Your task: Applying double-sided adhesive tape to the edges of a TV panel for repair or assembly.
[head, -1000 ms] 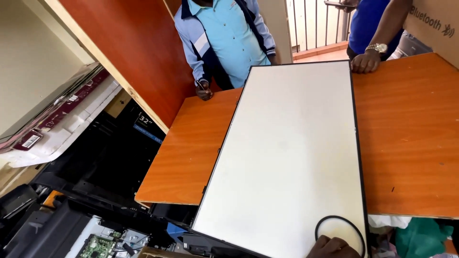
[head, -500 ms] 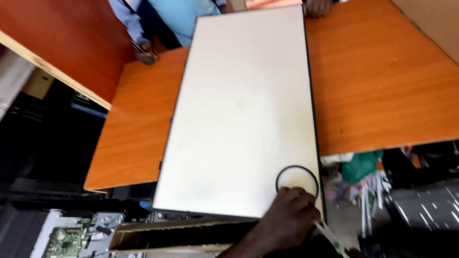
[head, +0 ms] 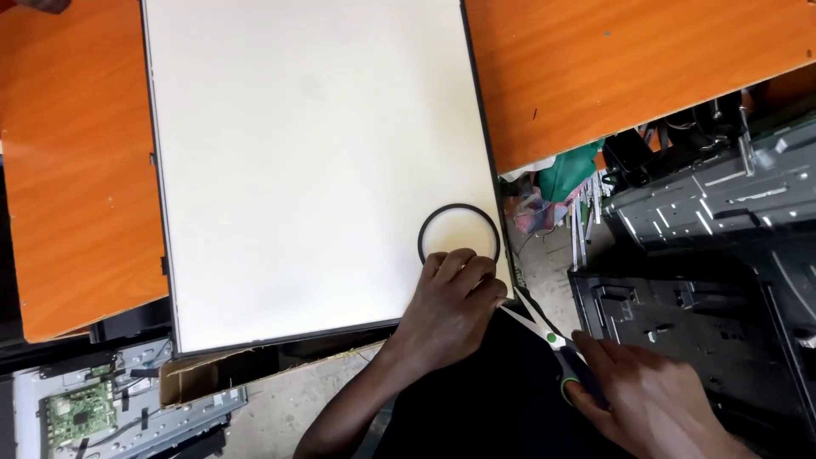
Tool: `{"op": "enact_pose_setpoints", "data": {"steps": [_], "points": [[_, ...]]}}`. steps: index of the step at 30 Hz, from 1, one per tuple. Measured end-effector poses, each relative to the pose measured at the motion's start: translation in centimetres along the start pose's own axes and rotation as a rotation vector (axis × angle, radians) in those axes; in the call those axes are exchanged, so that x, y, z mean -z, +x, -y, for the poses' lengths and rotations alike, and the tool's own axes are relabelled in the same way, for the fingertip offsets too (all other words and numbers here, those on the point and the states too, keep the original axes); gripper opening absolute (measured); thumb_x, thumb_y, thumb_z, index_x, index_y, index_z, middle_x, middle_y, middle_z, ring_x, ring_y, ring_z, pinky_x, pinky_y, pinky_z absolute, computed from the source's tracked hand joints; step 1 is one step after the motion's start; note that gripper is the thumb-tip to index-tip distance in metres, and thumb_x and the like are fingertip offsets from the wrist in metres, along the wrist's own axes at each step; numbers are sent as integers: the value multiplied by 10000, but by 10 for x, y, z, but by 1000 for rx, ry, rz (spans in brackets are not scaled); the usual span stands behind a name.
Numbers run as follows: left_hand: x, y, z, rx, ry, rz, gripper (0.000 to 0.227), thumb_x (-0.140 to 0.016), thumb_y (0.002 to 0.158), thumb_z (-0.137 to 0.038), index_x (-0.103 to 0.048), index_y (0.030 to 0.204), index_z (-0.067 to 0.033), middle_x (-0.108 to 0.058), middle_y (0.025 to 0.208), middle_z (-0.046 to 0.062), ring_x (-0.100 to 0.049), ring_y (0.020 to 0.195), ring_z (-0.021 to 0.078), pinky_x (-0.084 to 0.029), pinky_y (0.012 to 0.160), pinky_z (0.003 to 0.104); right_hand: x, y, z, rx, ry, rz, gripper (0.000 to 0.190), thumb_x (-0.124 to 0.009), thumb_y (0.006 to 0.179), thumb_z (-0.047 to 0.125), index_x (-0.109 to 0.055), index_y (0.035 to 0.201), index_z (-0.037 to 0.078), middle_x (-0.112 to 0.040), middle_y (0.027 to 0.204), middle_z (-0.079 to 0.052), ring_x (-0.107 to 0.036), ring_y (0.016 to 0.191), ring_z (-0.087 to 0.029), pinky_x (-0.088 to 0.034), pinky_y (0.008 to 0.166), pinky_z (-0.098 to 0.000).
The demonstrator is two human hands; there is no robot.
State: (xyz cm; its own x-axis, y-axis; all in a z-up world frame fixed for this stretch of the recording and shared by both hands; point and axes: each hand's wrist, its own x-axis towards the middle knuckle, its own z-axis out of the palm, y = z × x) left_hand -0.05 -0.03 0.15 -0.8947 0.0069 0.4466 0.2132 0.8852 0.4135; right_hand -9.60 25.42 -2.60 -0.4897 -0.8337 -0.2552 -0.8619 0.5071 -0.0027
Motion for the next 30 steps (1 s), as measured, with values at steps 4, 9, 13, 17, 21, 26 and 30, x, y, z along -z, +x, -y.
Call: {"op": "enact_pose_setpoints", "data": {"steps": [4, 9, 13, 17, 21, 26, 30], "points": [[0, -1, 0, 3, 12, 14, 68, -685, 899, -46, -620, 903, -65, -557, 1015, 87, -500, 1031, 284, -380, 808, 403, 7, 5, 8, -25, 86, 64, 436, -600, 796, 540, -498, 1160, 322, -693, 759, 86, -702, 622, -199, -519, 439, -395], [0, -1, 0, 3, 26, 17, 44, -657, 931, -84, -625, 903, -70, -565, 1022, 84, -497, 1040, 284, -375, 815, 403, 10, 13, 15, -5, 123, 94, 424, -621, 808, 495, -481, 1150, 288, -681, 736, 51, -705, 628, -223, -521, 463, -419], [2, -1, 0, 5, 11, 19, 46, -663, 916, -71, -621, 901, -79, -549, 1007, 73, -496, 1031, 276, -374, 804, 397, 10, 16, 19, 5, 133, 57, 343, -596, 833, 484, -500, 1057, 241, -667, 683, 37, -676, 569, -224, -474, 413, -412], [2, 0, 0, -3, 28, 23, 38, -657, 919, -79, -621, 909, -80, -554, 1024, 71, -498, 1041, 274, -374, 811, 394, 7, 19, 23, 6, 109, 28, 394, -586, 834, 488, -497, 1103, 214, -667, 683, 26, -682, 575, -223, -483, 409, -410], [1, -1, 0, 3, 10, 29, 29, -659, 918, -81, -630, 916, -82, -554, 1030, 72, -497, 1060, 281, -383, 827, 405, 7, 21, 24, 20, 154, 13, 362, -591, 841, 465, -510, 1084, 208, -658, 678, 28, -668, 557, -222, -478, 406, -407], [0, -2, 1, 2, 9, 21, 45, -667, 916, -90, -626, 919, -72, -556, 1041, 79, -499, 1055, 285, -390, 825, 408, 4, 21, 24, 32, 148, 42, 395, -573, 859, 462, -510, 1131, 183, -678, 692, -4, -681, 560, -245, -504, 425, -420], [-1, -3, 1, 7, 15, 37, 38, -661, 911, -88, -624, 916, -83, -558, 1050, 70, -489, 1069, 284, -380, 831, 412, -5, 20, 23, 72, 132, -13, 408, -596, 850, 470, -525, 1120, 174, -657, 635, 10, -658, 511, -224, -480, 398, -403]]}}
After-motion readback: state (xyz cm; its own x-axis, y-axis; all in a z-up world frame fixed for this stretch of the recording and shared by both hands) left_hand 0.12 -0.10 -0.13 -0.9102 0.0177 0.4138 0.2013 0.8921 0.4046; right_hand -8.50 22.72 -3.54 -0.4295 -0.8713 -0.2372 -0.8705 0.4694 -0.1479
